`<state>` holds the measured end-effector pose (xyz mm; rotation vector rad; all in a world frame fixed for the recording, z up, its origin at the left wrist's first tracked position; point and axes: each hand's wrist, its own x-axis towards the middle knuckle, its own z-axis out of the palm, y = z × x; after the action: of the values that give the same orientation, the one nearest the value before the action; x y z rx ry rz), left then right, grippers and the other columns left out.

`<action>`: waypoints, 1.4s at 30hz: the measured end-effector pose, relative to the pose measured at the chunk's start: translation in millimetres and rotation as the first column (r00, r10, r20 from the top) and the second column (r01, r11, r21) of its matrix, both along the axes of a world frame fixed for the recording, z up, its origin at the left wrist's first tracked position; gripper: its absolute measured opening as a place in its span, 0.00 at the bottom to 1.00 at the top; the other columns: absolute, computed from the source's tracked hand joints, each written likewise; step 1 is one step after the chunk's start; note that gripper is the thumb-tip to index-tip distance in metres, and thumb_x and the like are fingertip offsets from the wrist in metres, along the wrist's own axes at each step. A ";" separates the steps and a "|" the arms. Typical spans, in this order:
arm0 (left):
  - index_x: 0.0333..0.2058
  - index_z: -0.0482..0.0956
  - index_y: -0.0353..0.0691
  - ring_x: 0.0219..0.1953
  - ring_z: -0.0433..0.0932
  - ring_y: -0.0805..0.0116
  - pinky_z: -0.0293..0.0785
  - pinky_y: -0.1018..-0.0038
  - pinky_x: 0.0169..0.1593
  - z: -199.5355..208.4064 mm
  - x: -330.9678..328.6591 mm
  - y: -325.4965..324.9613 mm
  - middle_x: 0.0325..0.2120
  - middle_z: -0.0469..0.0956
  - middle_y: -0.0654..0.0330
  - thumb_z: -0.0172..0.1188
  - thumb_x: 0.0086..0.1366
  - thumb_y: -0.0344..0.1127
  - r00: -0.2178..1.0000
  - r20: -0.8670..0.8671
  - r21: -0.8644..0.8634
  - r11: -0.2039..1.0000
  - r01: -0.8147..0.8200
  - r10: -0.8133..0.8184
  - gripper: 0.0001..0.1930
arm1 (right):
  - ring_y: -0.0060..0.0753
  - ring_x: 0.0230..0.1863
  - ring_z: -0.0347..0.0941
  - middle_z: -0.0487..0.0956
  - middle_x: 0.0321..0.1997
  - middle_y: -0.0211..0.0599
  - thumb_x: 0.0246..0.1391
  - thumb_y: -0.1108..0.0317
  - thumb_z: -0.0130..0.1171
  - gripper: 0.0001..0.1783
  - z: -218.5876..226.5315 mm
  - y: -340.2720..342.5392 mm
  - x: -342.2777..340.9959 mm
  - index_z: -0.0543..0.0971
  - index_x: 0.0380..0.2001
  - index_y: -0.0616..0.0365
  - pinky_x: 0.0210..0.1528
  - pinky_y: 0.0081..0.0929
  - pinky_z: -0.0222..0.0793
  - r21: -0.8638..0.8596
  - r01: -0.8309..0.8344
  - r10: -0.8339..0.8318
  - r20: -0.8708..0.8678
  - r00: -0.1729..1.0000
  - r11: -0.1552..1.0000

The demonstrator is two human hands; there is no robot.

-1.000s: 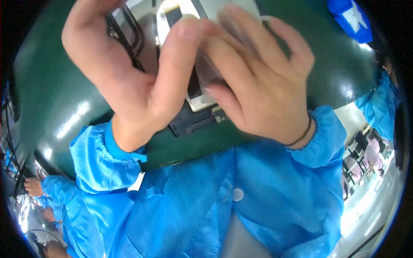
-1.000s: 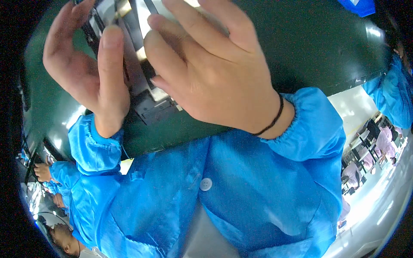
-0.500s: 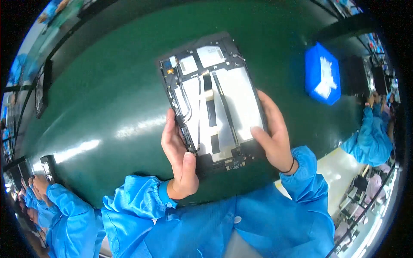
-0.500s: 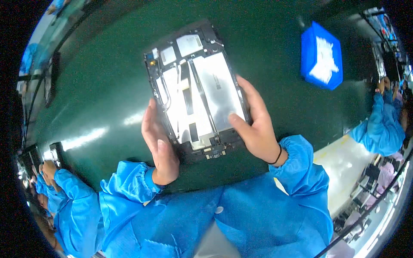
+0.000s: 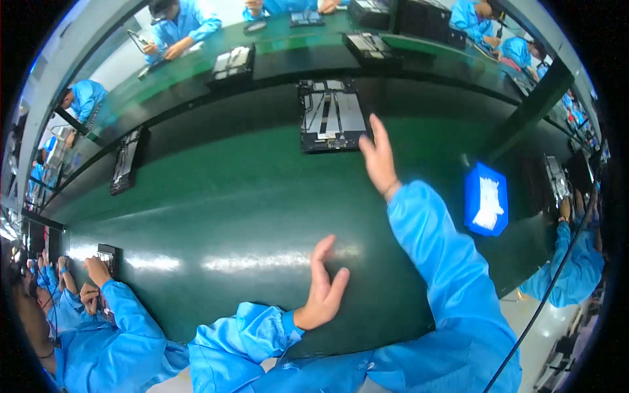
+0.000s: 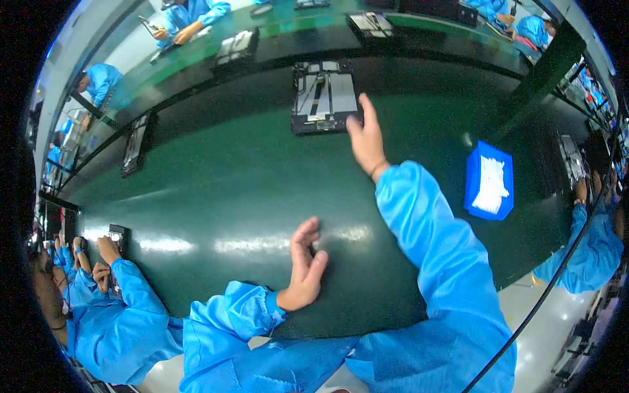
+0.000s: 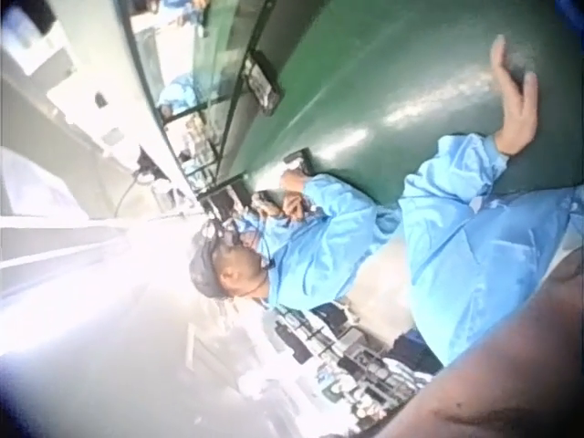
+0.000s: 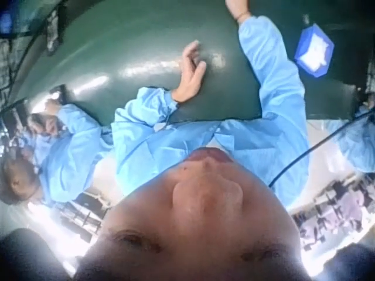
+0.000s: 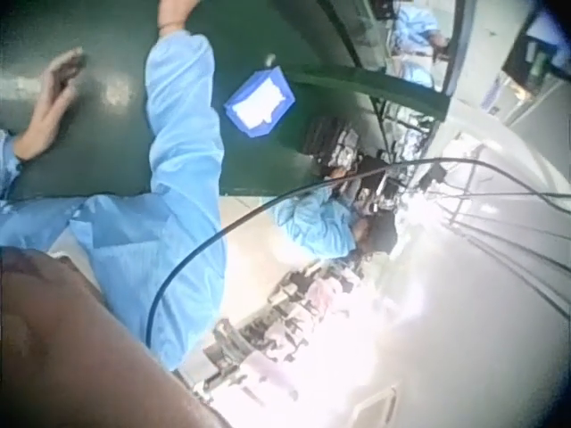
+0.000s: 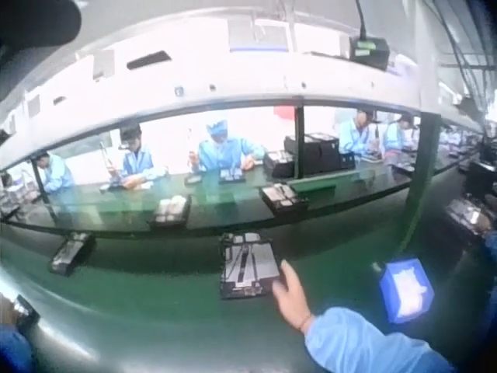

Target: The person connects ribbon cables and internal components to a circuit board of a tablet-like device by hand.

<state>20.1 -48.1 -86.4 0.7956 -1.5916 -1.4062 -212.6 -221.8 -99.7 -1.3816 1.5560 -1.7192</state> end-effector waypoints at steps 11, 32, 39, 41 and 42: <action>0.68 0.39 0.36 0.71 0.41 0.43 0.46 0.54 0.68 -2.1 -14.7 -17.9 0.69 0.32 0.42 0.63 0.60 0.41 0.995 -0.061 -0.288 0.956 0.063 -0.084 0.48 | 0.65 0.74 0.39 0.43 0.73 0.62 0.59 0.41 0.48 0.37 39.9 183.9 62.1 0.65 0.64 0.53 0.70 0.55 0.36 0.025 -0.798 0.791 -0.153 0.592 0.602; 0.60 0.61 0.37 0.62 0.60 0.51 0.57 0.57 0.64 -30.5 -28.0 -36.9 0.61 0.56 0.47 0.64 0.56 0.41 0.911 0.231 -0.293 0.868 0.401 -0.342 0.36 | 0.57 0.64 0.61 0.59 0.67 0.54 0.47 0.54 0.63 0.32 22.9 173.8 32.9 0.70 0.56 0.54 0.62 0.49 0.58 0.039 -0.806 0.739 -0.428 0.521 0.591; 0.55 0.65 0.35 0.58 0.63 0.54 0.58 0.60 0.63 -4.4 -42.2 -35.9 0.55 0.64 0.49 0.64 0.54 0.42 0.889 0.219 -0.245 0.859 0.448 -0.401 0.32 | 0.54 0.62 0.63 0.63 0.64 0.52 0.45 0.54 0.63 0.32 7.0 174.5 30.3 0.71 0.54 0.56 0.60 0.46 0.58 0.020 -0.799 0.713 -0.466 0.524 0.601; 0.55 0.65 0.35 0.58 0.63 0.54 0.58 0.61 0.63 -6.2 -38.5 -35.0 0.54 0.64 0.49 0.64 0.55 0.43 0.896 0.204 -0.214 0.875 0.435 -0.395 0.32 | 0.54 0.61 0.63 0.63 0.64 0.52 0.45 0.55 0.63 0.32 9.1 174.5 32.3 0.71 0.54 0.56 0.60 0.46 0.58 0.017 -0.794 0.694 -0.498 0.520 0.607; 0.55 0.65 0.35 0.58 0.63 0.54 0.58 0.61 0.63 -9.1 -39.2 -34.2 0.54 0.64 0.49 0.64 0.55 0.43 0.900 0.196 -0.197 0.883 0.426 -0.390 0.32 | 0.54 0.61 0.64 0.63 0.63 0.51 0.46 0.55 0.62 0.32 11.0 174.8 33.0 0.70 0.54 0.56 0.60 0.45 0.58 0.017 -0.788 0.679 -0.518 0.520 0.616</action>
<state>-19.1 -82.3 -95.5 0.4444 -2.0925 -1.4305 -179.6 -47.1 -88.7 -2.2946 0.7029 -1.0400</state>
